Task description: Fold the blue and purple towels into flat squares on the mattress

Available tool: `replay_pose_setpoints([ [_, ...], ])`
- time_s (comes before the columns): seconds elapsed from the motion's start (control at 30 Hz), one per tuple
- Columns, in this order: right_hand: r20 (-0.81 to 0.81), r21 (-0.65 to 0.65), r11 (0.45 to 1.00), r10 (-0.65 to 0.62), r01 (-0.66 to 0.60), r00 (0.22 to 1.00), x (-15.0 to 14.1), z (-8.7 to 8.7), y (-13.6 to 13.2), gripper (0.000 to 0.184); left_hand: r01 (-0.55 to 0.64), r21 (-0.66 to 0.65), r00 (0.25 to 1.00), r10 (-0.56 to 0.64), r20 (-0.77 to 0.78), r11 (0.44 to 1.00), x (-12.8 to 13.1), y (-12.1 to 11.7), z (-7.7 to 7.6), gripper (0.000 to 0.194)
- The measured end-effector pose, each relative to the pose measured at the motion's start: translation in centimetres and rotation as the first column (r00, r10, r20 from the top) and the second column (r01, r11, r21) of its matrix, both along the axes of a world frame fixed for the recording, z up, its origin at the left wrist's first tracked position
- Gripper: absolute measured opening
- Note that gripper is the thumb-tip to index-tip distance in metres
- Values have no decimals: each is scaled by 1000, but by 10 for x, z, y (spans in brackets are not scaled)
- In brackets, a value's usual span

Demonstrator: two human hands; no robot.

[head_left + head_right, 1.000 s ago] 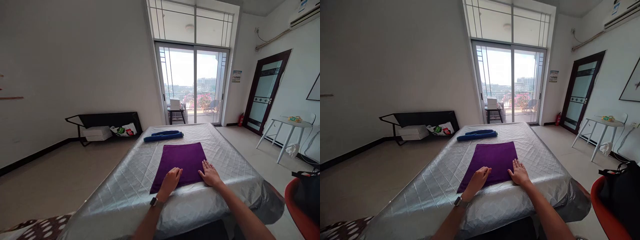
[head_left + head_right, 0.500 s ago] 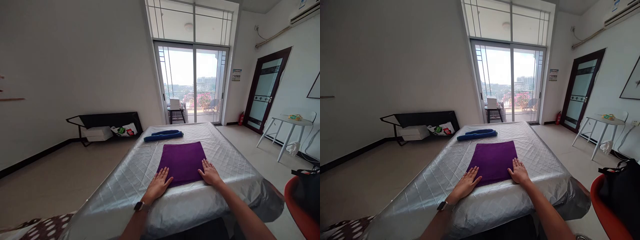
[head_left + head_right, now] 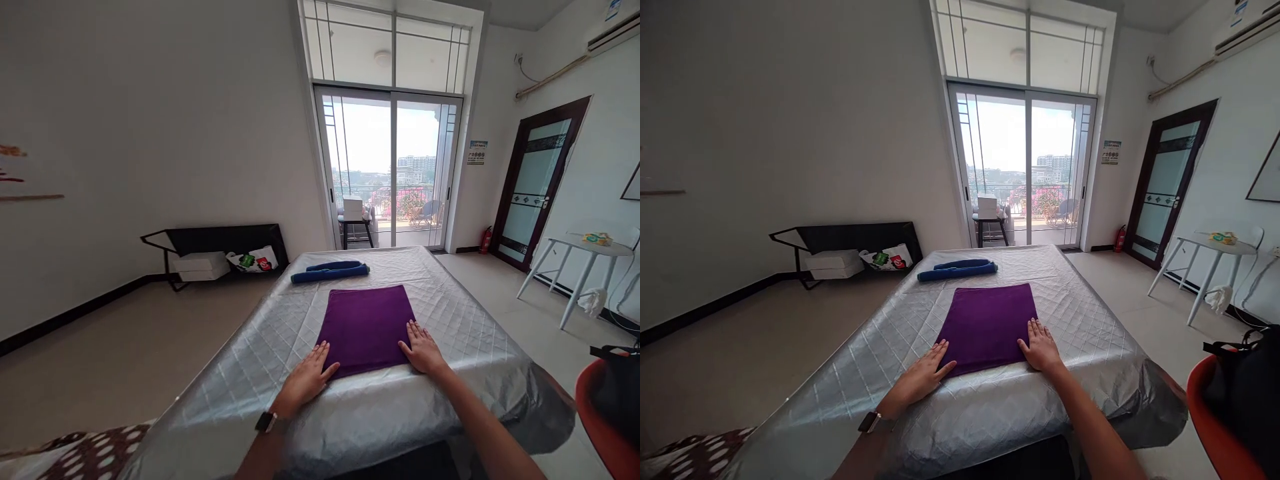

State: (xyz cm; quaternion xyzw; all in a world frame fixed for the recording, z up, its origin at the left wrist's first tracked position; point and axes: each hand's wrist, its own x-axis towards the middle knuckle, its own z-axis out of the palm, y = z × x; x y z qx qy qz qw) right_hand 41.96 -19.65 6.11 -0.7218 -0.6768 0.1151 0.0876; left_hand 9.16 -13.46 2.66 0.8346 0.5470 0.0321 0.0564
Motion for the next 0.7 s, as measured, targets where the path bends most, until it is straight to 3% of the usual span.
replay_pose_setpoints([
  [0.1, -5, 3, 1000, -2, 2, 1000, -1, 0, -2, 76, -31, 65, 1000, 31, -5, 997, 9, 1, 8, 68],
  [0.17, -10, 0, 1000, -6, 6, 1000, -1, -1, -2, 76, 19, 157, 999, -24, 32, 987, 30, 2, 15, 62],
  [0.33, -24, 11, 1000, -6, 7, 1000, 0, -7, -1, 76, 307, 299, 934, -346, 85, 903, 120, 6, 26, 56],
  [0.47, -11, 25, 1000, 8, -8, 1000, 1, -13, 1, 75, 461, 293, 865, -498, 62, 838, 178, 18, 16, 55],
  [0.57, -1, 19, 1000, 17, -17, 1000, 0, -14, 1, 74, 462, 216, 877, -480, 35, 860, 183, 30, 4, 57],
  [0.7, -13, 18, 1000, 21, -21, 1000, -1, -13, -1, 74, 347, 174, 935, -355, 15, 921, 134, 52, -7, 62],
])
